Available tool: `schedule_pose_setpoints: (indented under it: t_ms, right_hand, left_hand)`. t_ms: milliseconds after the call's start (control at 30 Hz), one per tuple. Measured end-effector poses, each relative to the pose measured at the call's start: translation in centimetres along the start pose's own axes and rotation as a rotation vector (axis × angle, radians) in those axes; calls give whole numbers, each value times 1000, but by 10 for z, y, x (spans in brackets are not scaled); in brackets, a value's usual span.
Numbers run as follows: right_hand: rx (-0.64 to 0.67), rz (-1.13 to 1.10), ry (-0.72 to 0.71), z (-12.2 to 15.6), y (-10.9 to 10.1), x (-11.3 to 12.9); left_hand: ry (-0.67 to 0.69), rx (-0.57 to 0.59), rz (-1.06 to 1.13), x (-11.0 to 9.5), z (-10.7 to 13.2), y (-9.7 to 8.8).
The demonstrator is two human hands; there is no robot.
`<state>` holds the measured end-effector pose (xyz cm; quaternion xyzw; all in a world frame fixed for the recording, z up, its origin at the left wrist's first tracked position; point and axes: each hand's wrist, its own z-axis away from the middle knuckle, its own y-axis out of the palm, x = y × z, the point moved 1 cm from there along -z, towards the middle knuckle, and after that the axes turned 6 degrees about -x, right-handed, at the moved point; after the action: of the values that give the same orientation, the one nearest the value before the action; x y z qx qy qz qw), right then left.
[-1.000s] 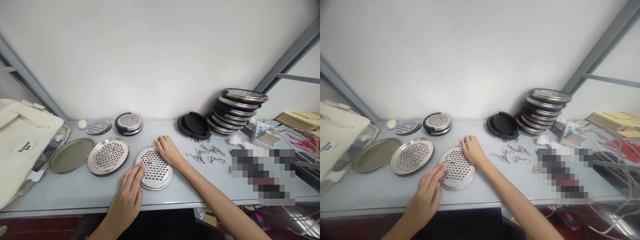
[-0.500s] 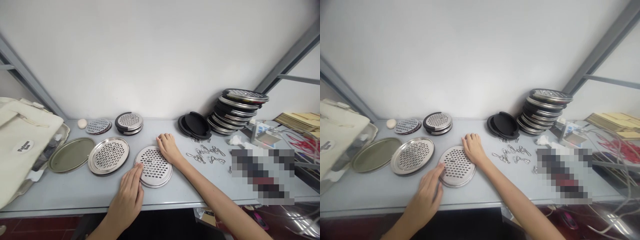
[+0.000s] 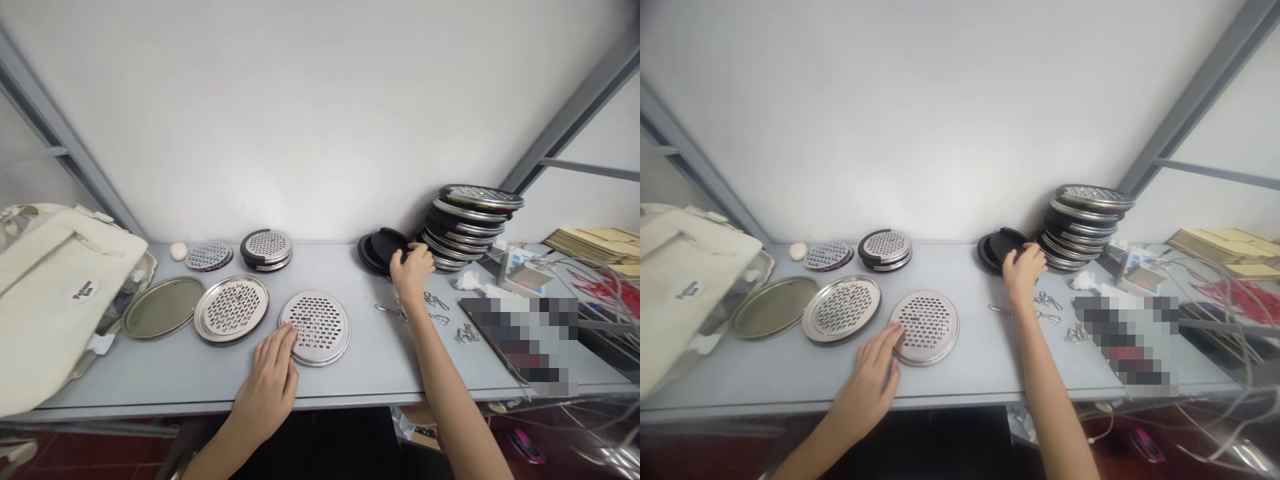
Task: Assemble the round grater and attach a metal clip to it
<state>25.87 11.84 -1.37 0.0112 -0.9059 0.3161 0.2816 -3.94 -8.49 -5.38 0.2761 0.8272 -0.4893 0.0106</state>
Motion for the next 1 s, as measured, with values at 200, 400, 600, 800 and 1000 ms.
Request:
schedule_pose_setpoints:
  t_ms: [200,400,600,800,1000]
  right_hand:
    - [2,97,213,-5,9,-34]
    - [1,88,250,-8,19,-48]
    - [29,41,178,-12,23,-53]
    - [-31,9,109,-14,17,-47]
    - [-131,-141,-131,-16,8,-24]
  left_hand:
    - [3,-18,18,0,0,-1]
    - [0,-18,26,-2,0,-3]
    - [-24,-17,25,-2,1,-3]
    - [-35,-30,14,-1,2,-1]
    - [-42,-15,-5,-1,3,-1]
